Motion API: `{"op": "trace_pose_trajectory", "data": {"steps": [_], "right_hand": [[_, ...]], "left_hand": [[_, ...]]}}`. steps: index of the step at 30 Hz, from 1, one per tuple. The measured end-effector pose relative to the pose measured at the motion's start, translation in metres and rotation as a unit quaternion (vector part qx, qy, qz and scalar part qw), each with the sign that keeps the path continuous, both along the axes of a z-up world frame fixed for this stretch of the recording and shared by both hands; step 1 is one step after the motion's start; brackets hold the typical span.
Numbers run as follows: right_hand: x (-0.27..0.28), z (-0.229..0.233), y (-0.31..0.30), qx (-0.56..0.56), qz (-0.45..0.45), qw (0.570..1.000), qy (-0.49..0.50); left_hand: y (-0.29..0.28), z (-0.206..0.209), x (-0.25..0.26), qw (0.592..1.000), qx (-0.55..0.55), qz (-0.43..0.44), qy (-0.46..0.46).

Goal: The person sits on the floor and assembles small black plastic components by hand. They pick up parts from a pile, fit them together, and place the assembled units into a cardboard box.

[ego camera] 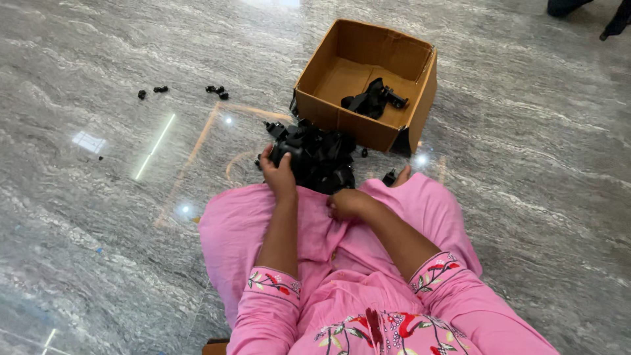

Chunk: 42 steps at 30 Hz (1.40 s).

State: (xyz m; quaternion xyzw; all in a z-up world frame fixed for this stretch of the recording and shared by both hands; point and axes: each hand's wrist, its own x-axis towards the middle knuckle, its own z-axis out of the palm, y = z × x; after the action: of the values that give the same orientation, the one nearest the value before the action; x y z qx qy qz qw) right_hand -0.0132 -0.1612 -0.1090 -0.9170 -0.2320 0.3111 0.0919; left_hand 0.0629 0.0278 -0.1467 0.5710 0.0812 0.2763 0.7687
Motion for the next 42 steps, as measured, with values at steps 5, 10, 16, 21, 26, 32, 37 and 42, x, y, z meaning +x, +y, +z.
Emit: {"op": "trace_pose_trajectory", "data": {"steps": [5, 10, 16, 21, 26, 32, 37, 42], "right_hand": [[0.009, 0.01, 0.011, 0.068, -0.03, 0.997, -0.019], [0.067, 0.035, 0.008, 0.136, -0.127, 0.968, -0.171], [0.139, 0.013, -0.008, 0.243, -0.232, 0.895, -0.292], [0.168, -0.039, -0.008, 0.257, -0.278, 0.87, -0.315], [0.164, -0.066, -0.001, 0.152, -0.191, 0.943, -0.224], [0.155, -0.063, 0.012, 0.089, -0.185, 0.968, -0.145], [0.155, -0.064, 0.006, 0.153, -0.182, 0.954, -0.185], [0.155, -0.056, 0.0, 0.173, -0.137, 0.953, -0.209]], "left_hand": [[0.026, -0.005, 0.004, 0.981, -0.16, 0.023, 0.109], [0.023, 0.032, 0.001, 0.96, -0.204, -0.025, 0.188], [0.019, 0.063, 0.002, 0.944, -0.224, -0.114, 0.212], [0.017, 0.081, -0.005, 0.933, -0.216, -0.167, 0.235], [0.019, 0.094, -0.011, 0.929, -0.199, -0.192, 0.246], [0.019, 0.101, -0.016, 0.926, -0.201, -0.206, 0.243], [0.027, 0.091, -0.014, 0.93, -0.206, -0.197, 0.234], [0.03, 0.08, -0.008, 0.935, -0.214, -0.173, 0.224]]}}
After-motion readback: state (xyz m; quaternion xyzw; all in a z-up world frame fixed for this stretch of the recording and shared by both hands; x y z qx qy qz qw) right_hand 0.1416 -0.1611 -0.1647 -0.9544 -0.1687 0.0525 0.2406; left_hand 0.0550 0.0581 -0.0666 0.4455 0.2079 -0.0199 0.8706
